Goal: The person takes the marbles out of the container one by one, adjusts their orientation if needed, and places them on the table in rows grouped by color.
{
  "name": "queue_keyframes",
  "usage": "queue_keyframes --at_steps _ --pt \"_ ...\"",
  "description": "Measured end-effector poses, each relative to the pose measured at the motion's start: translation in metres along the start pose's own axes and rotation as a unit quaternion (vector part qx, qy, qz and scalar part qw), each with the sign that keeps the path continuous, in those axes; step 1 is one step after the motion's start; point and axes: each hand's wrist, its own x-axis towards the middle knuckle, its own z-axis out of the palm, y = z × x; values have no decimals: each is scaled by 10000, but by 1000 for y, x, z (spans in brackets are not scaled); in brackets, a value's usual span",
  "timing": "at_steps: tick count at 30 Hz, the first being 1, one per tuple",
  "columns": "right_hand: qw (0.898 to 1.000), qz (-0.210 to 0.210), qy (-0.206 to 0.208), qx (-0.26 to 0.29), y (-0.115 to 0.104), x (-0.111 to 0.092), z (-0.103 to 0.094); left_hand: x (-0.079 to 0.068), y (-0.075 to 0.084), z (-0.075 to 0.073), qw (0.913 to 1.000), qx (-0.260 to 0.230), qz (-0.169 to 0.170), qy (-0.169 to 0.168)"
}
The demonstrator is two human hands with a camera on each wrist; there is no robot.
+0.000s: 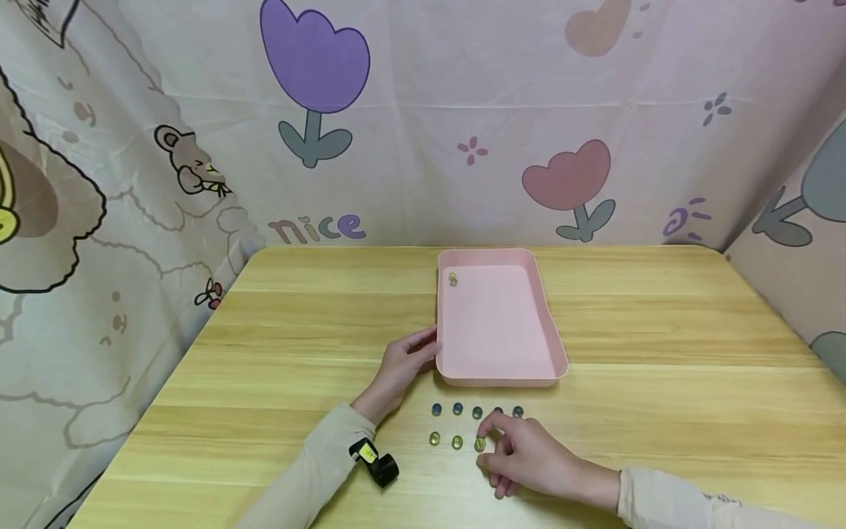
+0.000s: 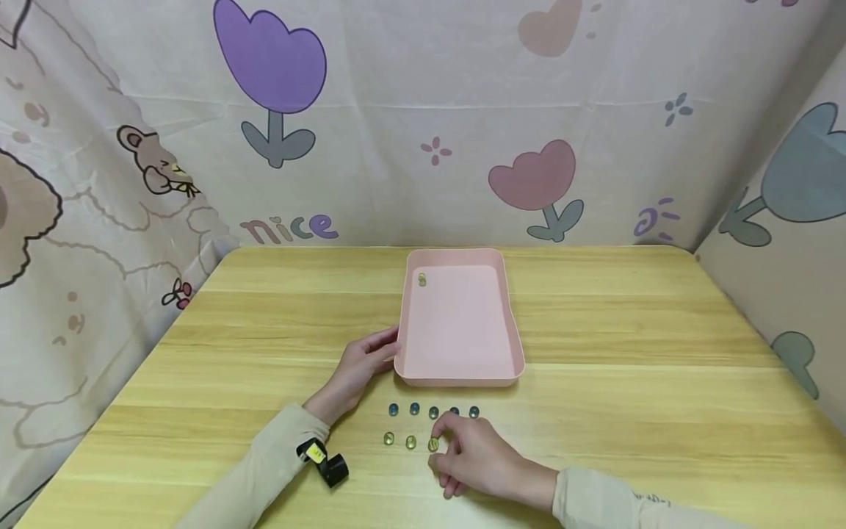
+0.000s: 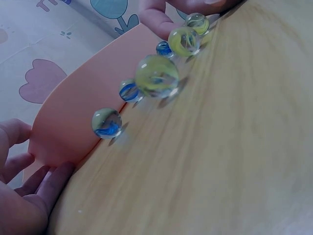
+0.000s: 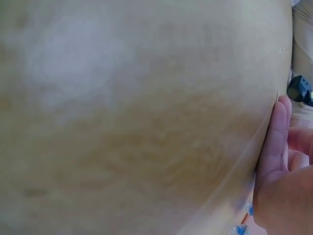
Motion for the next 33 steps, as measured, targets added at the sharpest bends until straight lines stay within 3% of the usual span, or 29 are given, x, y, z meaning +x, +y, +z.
queue_keyframes --at_steps 27,33 --pt "9998 65 196 -34 2 -18 -10 -1 2 1 9999 -33 106 -13" --pt "9997 221 58 19 -2 -21 -16 0 0 0 10000 -33 89 -22"
